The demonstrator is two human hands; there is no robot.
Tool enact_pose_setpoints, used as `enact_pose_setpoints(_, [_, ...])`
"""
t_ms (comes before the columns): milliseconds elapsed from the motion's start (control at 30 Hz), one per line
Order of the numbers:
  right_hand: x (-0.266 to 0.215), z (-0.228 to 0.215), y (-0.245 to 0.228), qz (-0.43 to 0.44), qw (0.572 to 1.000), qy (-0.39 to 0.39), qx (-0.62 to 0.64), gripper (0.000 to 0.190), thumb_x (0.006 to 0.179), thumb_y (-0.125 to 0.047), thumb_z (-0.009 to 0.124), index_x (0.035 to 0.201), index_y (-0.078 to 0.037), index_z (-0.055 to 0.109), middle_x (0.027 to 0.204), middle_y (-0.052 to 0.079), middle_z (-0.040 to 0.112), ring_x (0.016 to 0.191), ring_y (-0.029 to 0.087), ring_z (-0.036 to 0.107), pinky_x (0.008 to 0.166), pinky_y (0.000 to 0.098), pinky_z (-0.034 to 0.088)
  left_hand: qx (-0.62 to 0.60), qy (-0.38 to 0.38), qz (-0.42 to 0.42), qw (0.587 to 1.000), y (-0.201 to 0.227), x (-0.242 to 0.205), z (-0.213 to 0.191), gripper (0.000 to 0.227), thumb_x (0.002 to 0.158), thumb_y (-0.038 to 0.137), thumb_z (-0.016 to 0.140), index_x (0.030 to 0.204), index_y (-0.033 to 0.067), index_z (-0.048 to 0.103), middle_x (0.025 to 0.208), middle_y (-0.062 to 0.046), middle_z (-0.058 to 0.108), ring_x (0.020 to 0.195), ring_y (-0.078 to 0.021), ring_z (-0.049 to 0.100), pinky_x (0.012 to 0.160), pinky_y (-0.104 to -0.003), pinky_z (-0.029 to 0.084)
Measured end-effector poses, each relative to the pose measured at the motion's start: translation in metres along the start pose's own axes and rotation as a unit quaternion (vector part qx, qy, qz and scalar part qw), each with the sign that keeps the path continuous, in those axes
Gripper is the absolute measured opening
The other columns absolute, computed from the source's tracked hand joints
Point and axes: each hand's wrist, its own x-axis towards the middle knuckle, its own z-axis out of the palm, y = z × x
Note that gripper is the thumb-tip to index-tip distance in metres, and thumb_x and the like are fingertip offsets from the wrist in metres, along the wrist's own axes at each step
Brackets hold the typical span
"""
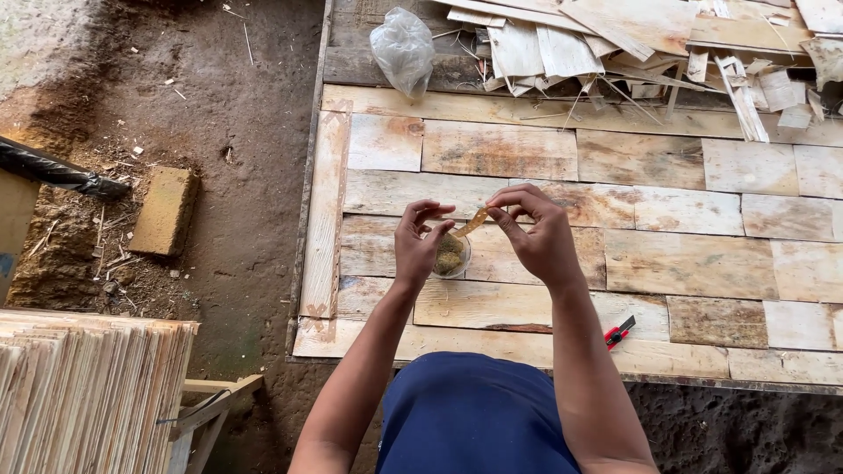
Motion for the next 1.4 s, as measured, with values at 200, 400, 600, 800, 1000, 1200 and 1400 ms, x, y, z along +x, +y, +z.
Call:
enact_pose_setpoints(200, [0.014,0.004,-0.013,-0.010,1.000,-0.007,0.017,0.002,0.096,-0.005,0.075,0.096,-0.004,0.074,0.098,0.012,0.072,0.093,0.020,0.067,0.074,0.0299,0.056,0.161,-0.001,0.081,0.984,-0.058,0.009,-0.024,0.030,0.083,0.028,0.084,0.109,0.0254,0.069,0.103,0.012,0.078,0.097,-0.0088,0.064,0.081,-0.023,0.044])
enact_pose_setpoints(400, [0.026,0.010,-0.026,-0.019,1.000,-0.015,0.018,0.003,0.095,-0.005,0.076,0.095,-0.003,0.074,0.098,0.012,0.072,0.093,0.022,0.069,0.073,0.0308,0.057,0.197,-0.015,0.124,0.973,-0.093,0.018,-0.035,0.037,0.077,0.023,0.086,0.111,0.0246,0.070,0.101,0.012,0.079,0.093,-0.0144,0.065,0.084,-0.027,0.049])
enact_pose_setpoints(600, [0.035,0.018,-0.029,-0.020,0.999,-0.017,0.032,0.003,0.095,-0.004,0.076,0.094,-0.003,0.074,0.097,0.012,0.071,0.090,0.019,0.068,0.072,0.0298,0.057,0.194,-0.038,0.117,0.973,-0.095,0.024,-0.037,0.035,0.081,0.021,0.084,0.111,0.0228,0.068,0.097,0.010,0.079,0.092,-0.0167,0.067,0.090,-0.031,0.050])
enact_pose_setpoints(800, [0.045,0.025,-0.021,-0.013,0.999,-0.017,0.025,0.003,0.095,-0.005,0.076,0.094,-0.003,0.074,0.097,0.012,0.072,0.089,0.019,0.068,0.073,0.0296,0.057,0.193,-0.041,0.100,0.975,-0.114,0.026,-0.039,0.033,0.086,0.019,0.081,0.116,0.0207,0.065,0.090,0.005,0.078,0.086,-0.0189,0.067,0.087,-0.035,0.051])
enact_pose_setpoints(1000, [0.078,0.036,0.012,0.022,1.000,0.002,0.012,0.005,0.098,-0.010,0.076,0.099,-0.005,0.075,0.101,0.011,0.072,0.092,0.020,0.069,0.074,0.0300,0.057,0.196,-0.068,0.062,0.976,-0.131,0.025,-0.049,0.042,0.085,0.012,0.080,0.122,0.0195,0.063,0.090,0.002,0.077,0.086,-0.0175,0.068,0.082,-0.033,0.051])
enact_pose_setpoints(1200, [0.141,0.060,0.091,0.056,0.998,0.001,-0.012,0.008,0.102,-0.013,0.072,0.105,-0.006,0.072,0.106,0.011,0.071,0.099,0.023,0.071,0.077,0.0338,0.058,0.173,-0.075,0.002,0.982,-0.127,0.032,-0.064,0.046,0.083,0.008,0.075,0.125,0.0187,0.062,0.089,0.000,0.075,0.087,-0.0169,0.068,0.079,-0.031,0.050])
enact_pose_setpoints(1400, [0.192,0.094,0.176,0.142,0.989,-0.043,-0.023,0.014,0.099,-0.023,0.074,0.107,-0.012,0.074,0.108,0.006,0.072,0.102,0.020,0.071,0.082,0.0319,0.058,0.171,-0.054,-0.074,0.981,-0.133,0.049,-0.074,0.043,0.085,0.016,0.079,0.124,0.0184,0.062,0.091,0.001,0.076,0.089,-0.0145,0.069,0.078,-0.028,0.050])
